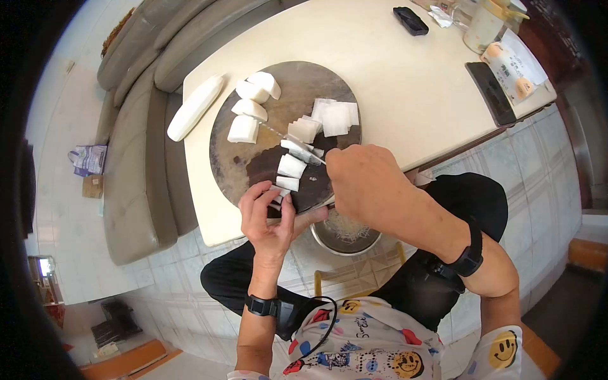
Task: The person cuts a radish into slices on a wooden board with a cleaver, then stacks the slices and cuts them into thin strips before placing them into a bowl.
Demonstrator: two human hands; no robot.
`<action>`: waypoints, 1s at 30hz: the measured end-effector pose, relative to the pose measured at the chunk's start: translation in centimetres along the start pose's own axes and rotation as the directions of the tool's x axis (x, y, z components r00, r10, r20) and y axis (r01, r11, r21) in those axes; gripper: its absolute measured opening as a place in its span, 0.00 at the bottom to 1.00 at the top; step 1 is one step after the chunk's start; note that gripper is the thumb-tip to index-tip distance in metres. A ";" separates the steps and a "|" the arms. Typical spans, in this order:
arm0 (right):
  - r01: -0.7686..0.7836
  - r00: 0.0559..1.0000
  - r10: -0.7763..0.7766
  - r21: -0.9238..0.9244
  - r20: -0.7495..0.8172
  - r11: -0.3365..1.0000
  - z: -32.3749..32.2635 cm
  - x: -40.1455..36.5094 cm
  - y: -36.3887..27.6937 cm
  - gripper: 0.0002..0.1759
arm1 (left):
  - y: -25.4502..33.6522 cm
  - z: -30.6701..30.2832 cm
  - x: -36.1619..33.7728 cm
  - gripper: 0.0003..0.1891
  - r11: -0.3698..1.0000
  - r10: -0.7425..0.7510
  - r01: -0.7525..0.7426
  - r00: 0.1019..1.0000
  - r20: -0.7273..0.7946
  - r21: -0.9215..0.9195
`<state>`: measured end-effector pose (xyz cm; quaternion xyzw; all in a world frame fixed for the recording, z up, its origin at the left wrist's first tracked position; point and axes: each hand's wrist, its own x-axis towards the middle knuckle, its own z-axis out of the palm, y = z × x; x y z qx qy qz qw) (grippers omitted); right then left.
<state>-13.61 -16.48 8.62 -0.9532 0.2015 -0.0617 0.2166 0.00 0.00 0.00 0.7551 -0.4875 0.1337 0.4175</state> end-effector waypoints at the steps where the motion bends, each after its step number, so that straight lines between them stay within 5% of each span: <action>1: 0.029 0.999 -0.030 0.042 0.012 0.999 -0.2 -0.2 -0.2 0.09 | -0.2 -0.1 0.0 0.14 0.999 -0.031 0.031 0.999 -0.012 -0.020; 5: 0.122 0.987 -0.136 0.152 0.086 0.981 -0.9 -1.6 -1.5 0.08 | 0.0 -0.1 -0.5 0.15 0.994 -0.093 0.093 0.996 0.016 -0.058; 20: 0.104 0.983 -0.116 0.091 0.140 0.990 -0.4 -2.0 -0.8 0.07 | 0.4 0.7 0.2 0.20 0.993 -0.113 0.112 0.994 -0.009 -0.040; 30: 0.101 0.995 -0.101 0.076 0.000 0.992 -0.4 -2.0 -0.1 0.07 | 1.6 0.7 1.4 0.24 0.991 -0.079 0.073 0.996 0.049 0.115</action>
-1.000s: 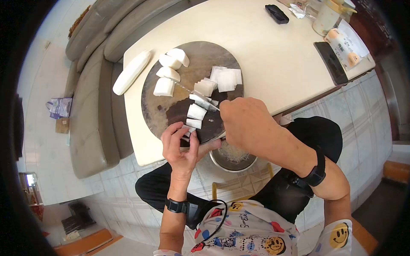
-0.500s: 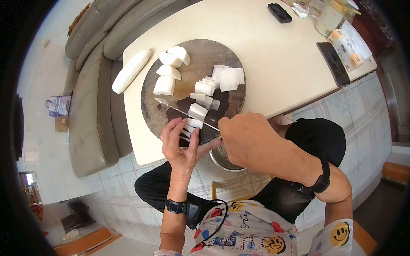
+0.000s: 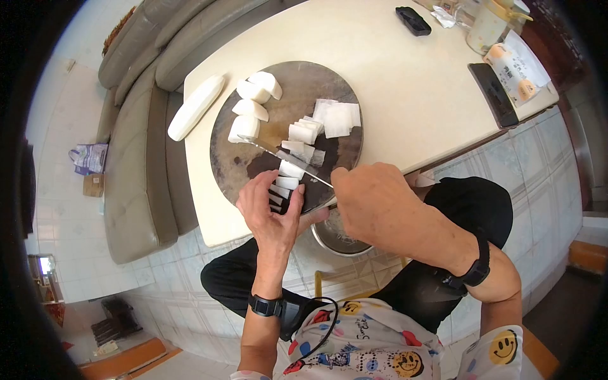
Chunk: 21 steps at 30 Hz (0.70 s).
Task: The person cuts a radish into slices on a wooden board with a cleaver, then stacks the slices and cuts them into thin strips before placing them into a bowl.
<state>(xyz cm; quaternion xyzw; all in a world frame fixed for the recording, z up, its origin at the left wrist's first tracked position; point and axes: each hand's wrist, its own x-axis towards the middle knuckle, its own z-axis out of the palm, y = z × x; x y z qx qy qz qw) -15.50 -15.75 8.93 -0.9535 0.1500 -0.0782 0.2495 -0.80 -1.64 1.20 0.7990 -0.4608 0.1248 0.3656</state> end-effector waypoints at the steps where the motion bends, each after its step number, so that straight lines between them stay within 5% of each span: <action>1: 0.005 1.000 -0.005 -0.002 -0.004 1.000 0.1 0.0 0.1 0.07 | 0.0 0.1 0.0 0.23 1.000 -0.027 0.027 0.999 0.018 -0.008; 21: 0.005 0.998 -0.004 0.024 -0.057 1.000 -0.6 -0.5 0.5 0.08 | 0.0 0.5 2.5 0.22 0.998 -0.050 0.049 0.997 0.064 0.028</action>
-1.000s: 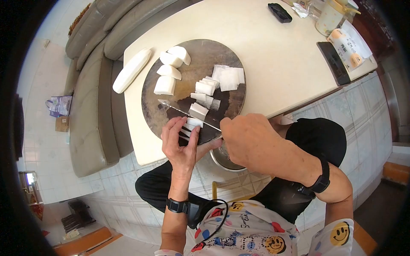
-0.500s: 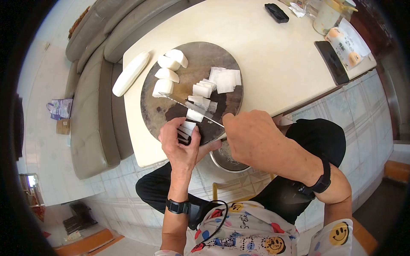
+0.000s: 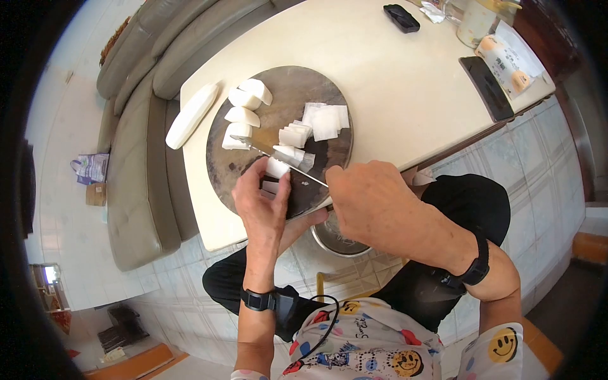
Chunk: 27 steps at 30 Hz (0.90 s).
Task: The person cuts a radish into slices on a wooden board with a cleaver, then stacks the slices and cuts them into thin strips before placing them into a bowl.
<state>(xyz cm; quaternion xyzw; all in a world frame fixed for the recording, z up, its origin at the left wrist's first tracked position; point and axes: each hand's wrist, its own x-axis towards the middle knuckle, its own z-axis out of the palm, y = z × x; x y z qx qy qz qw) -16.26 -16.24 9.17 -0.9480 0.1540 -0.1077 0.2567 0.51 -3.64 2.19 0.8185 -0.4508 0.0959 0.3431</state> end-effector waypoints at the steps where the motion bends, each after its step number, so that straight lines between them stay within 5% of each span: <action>1: -0.026 1.000 0.026 0.015 0.018 1.000 -0.2 -0.1 0.0 0.06 | -0.4 0.0 0.2 0.22 1.000 -0.006 0.007 1.000 -0.013 0.012; 19: 0.037 0.989 -0.043 0.045 0.143 0.998 -0.1 -0.2 -0.7 0.06 | -0.7 -0.5 -2.2 0.19 0.995 -0.083 0.079 0.994 -0.074 -0.062; 21: 0.049 0.986 -0.059 0.064 0.155 0.997 0.1 -0.1 -0.8 0.06 | -1.1 -0.4 -2.4 0.15 0.999 0.037 -0.040 0.994 -0.107 -0.024; 27: 0.051 0.964 -0.064 0.058 0.259 0.997 -0.2 0.9 -1.4 0.06 | -1.9 0.1 -3.0 0.12 0.994 0.084 -0.093 0.985 -0.153 -0.056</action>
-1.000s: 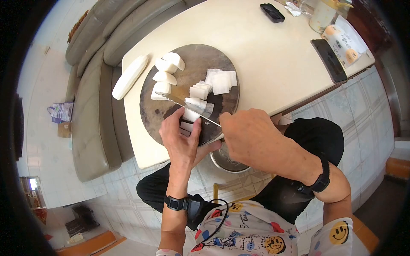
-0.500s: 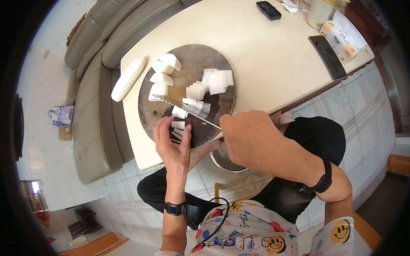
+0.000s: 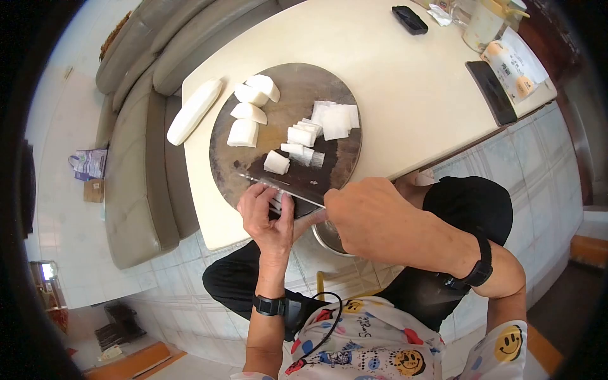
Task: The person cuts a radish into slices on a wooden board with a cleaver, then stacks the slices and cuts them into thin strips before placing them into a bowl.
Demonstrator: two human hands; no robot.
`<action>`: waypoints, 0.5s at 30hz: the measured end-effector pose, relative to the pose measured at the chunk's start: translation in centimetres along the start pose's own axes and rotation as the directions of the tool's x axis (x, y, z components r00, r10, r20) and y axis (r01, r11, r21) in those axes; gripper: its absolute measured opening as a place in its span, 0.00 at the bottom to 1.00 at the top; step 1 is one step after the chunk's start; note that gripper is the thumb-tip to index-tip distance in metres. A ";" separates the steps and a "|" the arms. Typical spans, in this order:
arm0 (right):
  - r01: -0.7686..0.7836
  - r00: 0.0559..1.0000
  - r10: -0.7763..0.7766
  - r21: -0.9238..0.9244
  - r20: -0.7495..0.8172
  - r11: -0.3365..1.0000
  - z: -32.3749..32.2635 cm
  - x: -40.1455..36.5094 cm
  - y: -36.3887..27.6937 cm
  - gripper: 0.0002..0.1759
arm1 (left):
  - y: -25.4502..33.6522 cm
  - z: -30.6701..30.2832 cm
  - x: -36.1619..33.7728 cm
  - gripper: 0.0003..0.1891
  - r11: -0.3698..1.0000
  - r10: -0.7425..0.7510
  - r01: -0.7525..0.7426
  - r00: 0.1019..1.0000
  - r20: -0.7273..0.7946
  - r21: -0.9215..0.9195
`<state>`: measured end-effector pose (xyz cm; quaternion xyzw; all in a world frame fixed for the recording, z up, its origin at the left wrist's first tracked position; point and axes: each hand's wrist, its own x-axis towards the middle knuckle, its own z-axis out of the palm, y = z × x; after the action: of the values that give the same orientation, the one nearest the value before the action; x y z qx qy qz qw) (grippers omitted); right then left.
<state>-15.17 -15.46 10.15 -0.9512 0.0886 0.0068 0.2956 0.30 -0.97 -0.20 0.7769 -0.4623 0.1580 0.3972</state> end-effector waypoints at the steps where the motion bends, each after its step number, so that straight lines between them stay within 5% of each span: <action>1: -0.031 0.999 0.031 -0.021 0.022 0.999 -0.1 0.2 0.0 0.06 | 0.1 0.0 0.0 0.12 1.000 -0.003 0.003 1.000 -0.005 0.000; 6: -0.064 0.998 0.064 -0.110 0.001 0.992 -0.5 1.2 0.8 0.07 | 0.9 0.2 0.7 0.15 0.982 -0.183 0.181 0.983 -0.032 -0.059; 9: -0.119 0.988 0.098 -0.188 -0.116 0.975 -0.9 1.4 1.3 0.07 | 0.8 0.1 0.9 0.15 0.983 -0.173 0.172 0.985 -0.004 -0.068; 15: -0.085 0.996 0.090 -0.144 0.026 0.986 -1.1 0.0 -0.1 0.07 | 1.3 -0.1 1.0 0.15 0.989 -0.130 0.132 0.991 0.039 -0.058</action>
<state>-15.18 -16.02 11.07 -0.9649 0.1247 0.0413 0.2273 -0.23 -1.81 1.13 0.7959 -0.4216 0.1039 0.4219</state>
